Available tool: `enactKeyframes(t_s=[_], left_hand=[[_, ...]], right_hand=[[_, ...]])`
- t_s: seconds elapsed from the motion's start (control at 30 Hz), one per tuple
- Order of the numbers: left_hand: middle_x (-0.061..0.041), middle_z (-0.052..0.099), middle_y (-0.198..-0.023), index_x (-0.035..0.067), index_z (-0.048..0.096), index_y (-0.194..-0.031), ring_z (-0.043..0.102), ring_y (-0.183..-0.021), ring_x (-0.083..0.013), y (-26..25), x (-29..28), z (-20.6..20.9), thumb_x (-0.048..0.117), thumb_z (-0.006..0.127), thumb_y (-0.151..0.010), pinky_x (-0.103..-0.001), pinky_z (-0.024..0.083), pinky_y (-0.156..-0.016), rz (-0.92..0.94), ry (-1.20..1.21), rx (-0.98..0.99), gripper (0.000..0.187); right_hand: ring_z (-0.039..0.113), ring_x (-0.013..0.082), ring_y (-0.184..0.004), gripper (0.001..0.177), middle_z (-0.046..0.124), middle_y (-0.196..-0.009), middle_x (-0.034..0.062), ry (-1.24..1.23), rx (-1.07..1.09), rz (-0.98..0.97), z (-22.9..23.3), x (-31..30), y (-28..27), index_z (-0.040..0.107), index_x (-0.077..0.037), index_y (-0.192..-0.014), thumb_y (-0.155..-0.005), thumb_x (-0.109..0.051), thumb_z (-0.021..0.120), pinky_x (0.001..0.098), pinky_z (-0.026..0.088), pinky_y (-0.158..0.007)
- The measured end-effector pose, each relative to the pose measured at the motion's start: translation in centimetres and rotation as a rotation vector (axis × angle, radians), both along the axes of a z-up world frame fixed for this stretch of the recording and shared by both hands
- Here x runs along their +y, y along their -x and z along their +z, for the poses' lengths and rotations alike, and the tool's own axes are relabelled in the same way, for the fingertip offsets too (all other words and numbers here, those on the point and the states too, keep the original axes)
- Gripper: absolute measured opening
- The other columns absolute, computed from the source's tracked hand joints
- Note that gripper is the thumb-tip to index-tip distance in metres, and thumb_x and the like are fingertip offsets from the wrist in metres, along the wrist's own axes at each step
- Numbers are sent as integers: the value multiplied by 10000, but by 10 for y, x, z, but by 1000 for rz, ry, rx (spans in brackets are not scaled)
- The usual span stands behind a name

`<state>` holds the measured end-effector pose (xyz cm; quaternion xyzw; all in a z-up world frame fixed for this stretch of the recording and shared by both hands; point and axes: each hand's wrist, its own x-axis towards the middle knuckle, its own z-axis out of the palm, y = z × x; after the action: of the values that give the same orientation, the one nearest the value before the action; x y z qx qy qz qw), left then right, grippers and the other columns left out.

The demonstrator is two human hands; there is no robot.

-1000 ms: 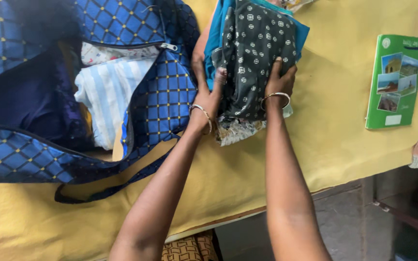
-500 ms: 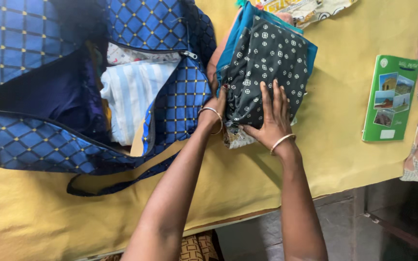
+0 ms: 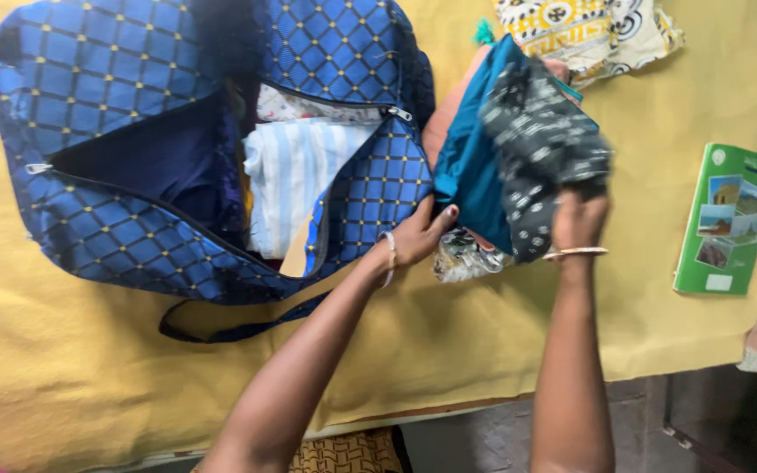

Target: The person packs several folded garments into a blue patterned duffel bag. They place a purple patterned cloth, a dark blue garment, a black patterned cloth, and a teal garment into the bag, arranging them by hand.

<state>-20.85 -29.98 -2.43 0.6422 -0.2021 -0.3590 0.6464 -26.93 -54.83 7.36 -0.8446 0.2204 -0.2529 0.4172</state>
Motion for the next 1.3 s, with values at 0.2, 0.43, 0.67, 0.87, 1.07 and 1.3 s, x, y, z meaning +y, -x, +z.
enactKeyframes(t_s=[0.2, 0.43, 0.67, 0.87, 1.07, 1.3], left_hand=[[-164, 596, -1373, 113, 431, -1535, 641, -1154, -287, -53, 108, 94, 555, 368, -1022, -430, 517, -974, -31, 320, 728, 681], [-148, 612, -1351, 111, 433, -1499, 658, -1148, -296, -79, 198, 109, 566, 328, -1018, -451, 550, -979, 380, 1011, 834, 670], [-157, 626, -1364, 77, 455, -1495, 664, -1173, -300, -78, 239, 89, 569, 345, -1036, -452, 553, -1006, 444, 1181, 776, 682], [-164, 639, -1375, 48, 475, -1493, 670, -1194, -304, -83, 254, 99, 571, 359, -1051, -454, 555, -1029, 466, 1222, 713, 695], [-169, 679, -1345, 39, 520, -1467, 702, -1172, -310, -109, 293, 106, 576, 370, -996, -462, 582, -1006, 551, 1014, 792, 729], [-156, 682, -1305, 15, 561, -1425, 703, -1125, -283, -104, 302, 9, 287, 456, -1105, -427, 599, -962, 734, 734, 566, 432]], right_hand=[[666, 179, -1027, 303, 714, -1173, 98, -164, -132, -18, 81, 76, -50, 665, 82, -1218, -967, -88, 664, 333, 535, -959], [561, 372, -1374, 627, 577, -1488, 156, 443, 117, 978, 125, 258, -49, 563, -64, -1422, -800, -87, 638, 491, 431, -1167], [372, 376, -1507, 443, 450, -1613, 69, 803, 55, 1024, 102, 277, -63, 617, -209, -1421, -983, -145, 614, 609, 236, -1251], [320, 445, -1501, 508, 359, -1609, 198, 567, -15, 651, 97, 255, -76, 566, -199, -1459, -964, -225, 678, 574, 271, -1233], [441, 419, -1452, 763, 491, -1548, 180, 570, 230, 623, 85, 230, -103, 614, -193, -1469, -758, 79, 551, 462, 372, -1226], [443, 438, -1436, 736, 460, -1541, 217, 364, 14, 897, 71, 335, -98, 414, -38, -1534, -946, -314, 761, 505, 368, -1217]])
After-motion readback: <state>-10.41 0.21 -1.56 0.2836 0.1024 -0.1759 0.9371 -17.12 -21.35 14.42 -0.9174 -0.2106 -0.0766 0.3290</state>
